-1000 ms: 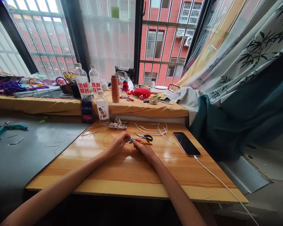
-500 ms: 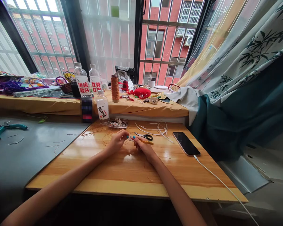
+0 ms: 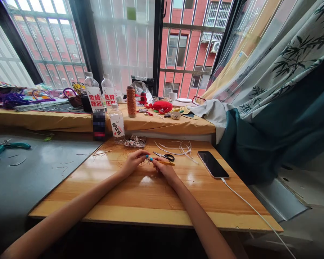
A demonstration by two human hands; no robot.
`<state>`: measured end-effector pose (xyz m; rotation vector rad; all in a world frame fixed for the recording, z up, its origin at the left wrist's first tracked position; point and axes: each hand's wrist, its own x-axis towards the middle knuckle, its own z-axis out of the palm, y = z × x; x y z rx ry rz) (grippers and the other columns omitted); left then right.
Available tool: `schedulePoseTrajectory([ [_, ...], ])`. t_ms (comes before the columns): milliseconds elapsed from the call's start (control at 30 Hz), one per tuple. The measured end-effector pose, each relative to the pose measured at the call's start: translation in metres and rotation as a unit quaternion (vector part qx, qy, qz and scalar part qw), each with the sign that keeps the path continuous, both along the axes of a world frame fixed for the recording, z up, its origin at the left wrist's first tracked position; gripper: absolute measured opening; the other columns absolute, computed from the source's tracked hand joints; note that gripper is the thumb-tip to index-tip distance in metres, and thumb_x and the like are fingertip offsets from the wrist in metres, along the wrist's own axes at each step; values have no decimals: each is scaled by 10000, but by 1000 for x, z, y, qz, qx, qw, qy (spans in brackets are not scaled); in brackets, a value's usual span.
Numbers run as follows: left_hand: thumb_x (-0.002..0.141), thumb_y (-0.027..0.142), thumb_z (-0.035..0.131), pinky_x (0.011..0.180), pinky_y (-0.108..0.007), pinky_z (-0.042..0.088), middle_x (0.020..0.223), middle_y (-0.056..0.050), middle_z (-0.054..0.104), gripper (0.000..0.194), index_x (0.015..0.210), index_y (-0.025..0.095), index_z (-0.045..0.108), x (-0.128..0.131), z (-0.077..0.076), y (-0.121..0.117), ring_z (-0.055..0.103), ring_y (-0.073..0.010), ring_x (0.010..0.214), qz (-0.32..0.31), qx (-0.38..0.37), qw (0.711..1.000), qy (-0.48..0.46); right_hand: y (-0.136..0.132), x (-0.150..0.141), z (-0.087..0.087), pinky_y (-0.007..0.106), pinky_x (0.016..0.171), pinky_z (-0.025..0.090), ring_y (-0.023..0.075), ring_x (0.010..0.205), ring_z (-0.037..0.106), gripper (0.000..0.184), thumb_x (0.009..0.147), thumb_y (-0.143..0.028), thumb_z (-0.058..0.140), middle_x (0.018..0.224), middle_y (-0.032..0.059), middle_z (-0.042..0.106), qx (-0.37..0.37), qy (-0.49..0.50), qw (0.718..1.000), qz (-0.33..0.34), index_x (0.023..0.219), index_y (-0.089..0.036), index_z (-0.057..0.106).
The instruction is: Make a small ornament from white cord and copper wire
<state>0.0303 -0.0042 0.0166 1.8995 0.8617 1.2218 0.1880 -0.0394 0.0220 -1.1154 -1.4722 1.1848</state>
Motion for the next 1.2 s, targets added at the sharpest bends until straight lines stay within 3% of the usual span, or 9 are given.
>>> schedulePoseTrajectory([
  [200,750,236,500,596,-211,402,755,-26,589,188,857,148,628,-1,1,0,498,-103,634,-12,16,1000,9,3,1,-5,209,417,246,66,431,370,253,707,-422,531,551,-38,443,23,-17,1000,4,746,-180,594],
  [367,787,311,448,551,-204,409,788,-38,610,272,916,145,621,-1,-1,0,498,-95,591,-31,-20,999,1,4,1,-7,211,406,250,71,428,371,220,700,-403,535,544,-39,440,23,-14,999,-17,724,-189,582],
  [533,761,285,491,574,-205,417,814,-38,629,233,906,153,616,0,-1,0,522,-107,637,-30,-24,999,13,4,0,-8,209,408,259,70,433,380,214,704,-394,527,557,-37,448,28,-32,999,-13,757,-195,586],
  [833,752,218,499,658,-225,418,793,-17,633,196,912,164,598,1,-5,1,552,-120,700,-25,-4,998,59,6,1,-7,195,384,268,52,381,352,266,716,-397,479,577,-67,465,41,50,992,-107,889,-195,463],
  [1000,750,178,504,707,-267,404,785,-29,632,147,841,172,619,4,-7,0,536,-149,756,-16,75,985,153,5,3,-6,199,400,273,54,389,360,203,693,-350,509,566,-61,508,37,72,989,-122,808,-193,455],
  [1200,775,169,469,797,-333,338,886,-54,609,176,889,201,599,1,-3,-8,472,-191,876,8,251,930,268,3,3,-3,214,425,289,63,427,384,212,649,-354,561,631,-17,569,36,72,989,-125,752,-177,507],
])
